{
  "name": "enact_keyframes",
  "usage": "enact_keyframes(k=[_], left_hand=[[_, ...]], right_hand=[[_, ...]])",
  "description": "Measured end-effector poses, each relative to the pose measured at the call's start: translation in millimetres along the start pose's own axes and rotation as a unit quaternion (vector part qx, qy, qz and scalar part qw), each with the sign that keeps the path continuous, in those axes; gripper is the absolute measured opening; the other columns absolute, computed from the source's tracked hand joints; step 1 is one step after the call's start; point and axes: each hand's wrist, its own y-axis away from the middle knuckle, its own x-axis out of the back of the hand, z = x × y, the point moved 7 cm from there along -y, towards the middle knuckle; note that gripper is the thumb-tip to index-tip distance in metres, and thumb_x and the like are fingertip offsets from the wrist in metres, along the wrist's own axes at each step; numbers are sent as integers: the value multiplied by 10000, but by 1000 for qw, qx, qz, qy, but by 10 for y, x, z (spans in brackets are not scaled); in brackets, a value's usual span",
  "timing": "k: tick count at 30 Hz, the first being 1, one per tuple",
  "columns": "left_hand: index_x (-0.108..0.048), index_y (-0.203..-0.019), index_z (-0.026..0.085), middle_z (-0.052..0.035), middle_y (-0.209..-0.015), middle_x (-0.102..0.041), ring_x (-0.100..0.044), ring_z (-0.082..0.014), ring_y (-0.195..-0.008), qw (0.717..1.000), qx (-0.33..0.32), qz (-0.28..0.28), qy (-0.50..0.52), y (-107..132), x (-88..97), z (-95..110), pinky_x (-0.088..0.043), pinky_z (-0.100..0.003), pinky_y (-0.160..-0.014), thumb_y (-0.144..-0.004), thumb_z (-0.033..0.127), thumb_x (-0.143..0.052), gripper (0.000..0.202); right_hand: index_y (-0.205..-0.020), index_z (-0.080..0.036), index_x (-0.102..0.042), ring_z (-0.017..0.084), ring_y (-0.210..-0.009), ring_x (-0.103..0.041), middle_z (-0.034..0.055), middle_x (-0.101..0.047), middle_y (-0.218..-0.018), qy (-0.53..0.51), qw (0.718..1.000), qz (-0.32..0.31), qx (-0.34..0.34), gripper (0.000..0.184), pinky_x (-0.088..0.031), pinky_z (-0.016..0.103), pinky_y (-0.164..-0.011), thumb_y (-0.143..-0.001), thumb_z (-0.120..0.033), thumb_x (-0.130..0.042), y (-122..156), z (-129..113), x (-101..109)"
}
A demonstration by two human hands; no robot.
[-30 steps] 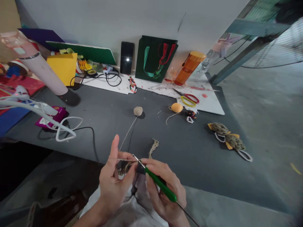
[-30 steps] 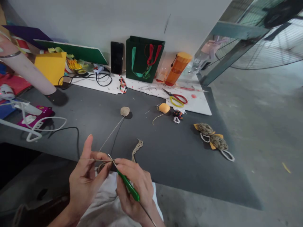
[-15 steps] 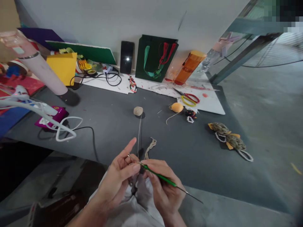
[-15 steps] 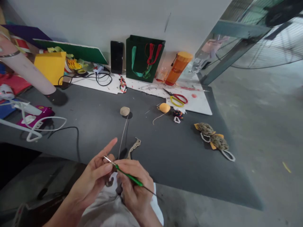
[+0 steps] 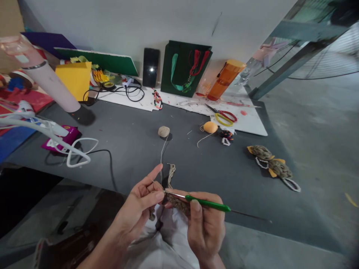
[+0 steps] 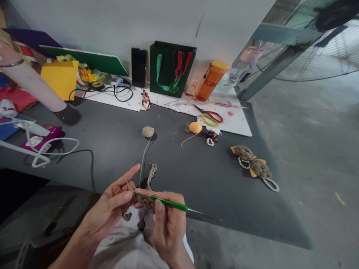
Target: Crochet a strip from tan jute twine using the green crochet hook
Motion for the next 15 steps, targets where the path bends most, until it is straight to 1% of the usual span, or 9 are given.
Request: enact_keyframes(k=[2, 4, 6, 7, 9, 11, 13, 15], left_hand=[[-778, -1152, 275, 54, -649, -626, -494, -48, -565, 1000, -3, -2, -13, 0, 12, 16, -403, -186, -591, -601, 190, -930, 578], [-779, -1154, 265, 54, -659, -612, -486, -53, -567, 1000, -3, -14, -22, 4, 8, 12, -405, -193, -583, -603, 206, -926, 573], [-774, -1170, 261, 47, -683, -605, -507, -65, -585, 999, -5, -31, -30, 14, -14, -4, -420, -207, -593, -610, 220, -919, 580], [-769, -1180, 269, 42, -704, -609, -528, -73, -599, 999, -9, -38, -35, 20, -27, -10, -433, -216, -607, -615, 221, -914, 585], [-760, -1196, 307, 36, -743, -620, -573, -88, -624, 998, -25, -44, -48, 32, -48, -14, -459, -234, -639, -635, 208, -900, 587], [-752, -1204, 346, 38, -758, -622, -597, -96, -632, 996, -48, -43, -61, 41, -61, 0, -478, -246, -657, -659, 203, -886, 579], [-743, -1215, 362, 40, -769, -617, -594, -91, -628, 994, -70, -38, -70, 46, -65, 21, -488, -244, -655, -681, 219, -879, 569], [-747, -1207, 361, 38, -781, -614, -584, -85, -637, 993, -88, -30, -73, 45, -61, 45, -493, -231, -649, -692, 240, -880, 545]], right_hand=[[-1060, -279, -585, 166, -567, -725, 44, -787, -878, -72, 994, -2, -83, 88, -601, 277, -517, -1038, -286, -499, -8, 100, -4], [-1022, -277, -589, 161, -493, -691, 29, -776, -805, -135, 977, -22, -166, 96, -575, 273, -465, -1026, -350, -527, -17, 214, -39], [-999, -271, -604, 150, -428, -655, 8, -761, -739, -181, 958, -37, -220, 138, -556, 268, -430, -1006, -401, -559, -23, 310, -85], [-988, -270, -613, 141, -410, -641, -2, -759, -726, -196, 952, -38, -233, 145, -547, 257, -416, -992, -412, -583, -25, 348, -107], [-953, -264, -633, 122, -415, -635, -3, -772, -760, -207, 952, -29, -226, 138, -533, 229, -402, -960, -401, -644, -33, 383, -145], [-933, -254, -653, 115, -447, -648, 13, -788, -824, -204, 962, -21, -182, 109, -537, 214, -408, -942, -359, -679, -43, 353, -180], [-960, -257, -670, 116, -479, -663, 27, -796, -877, -192, 972, -28, -132, 47, -557, 219, -434, -964, -300, -652, -50, 283, -210], [-1012, -270, -677, 111, -489, -660, 34, -796, -927, -157, 984, -35, -79, 95, -564, 224, -449, -993, -235, -592, -63, 196, -197]])
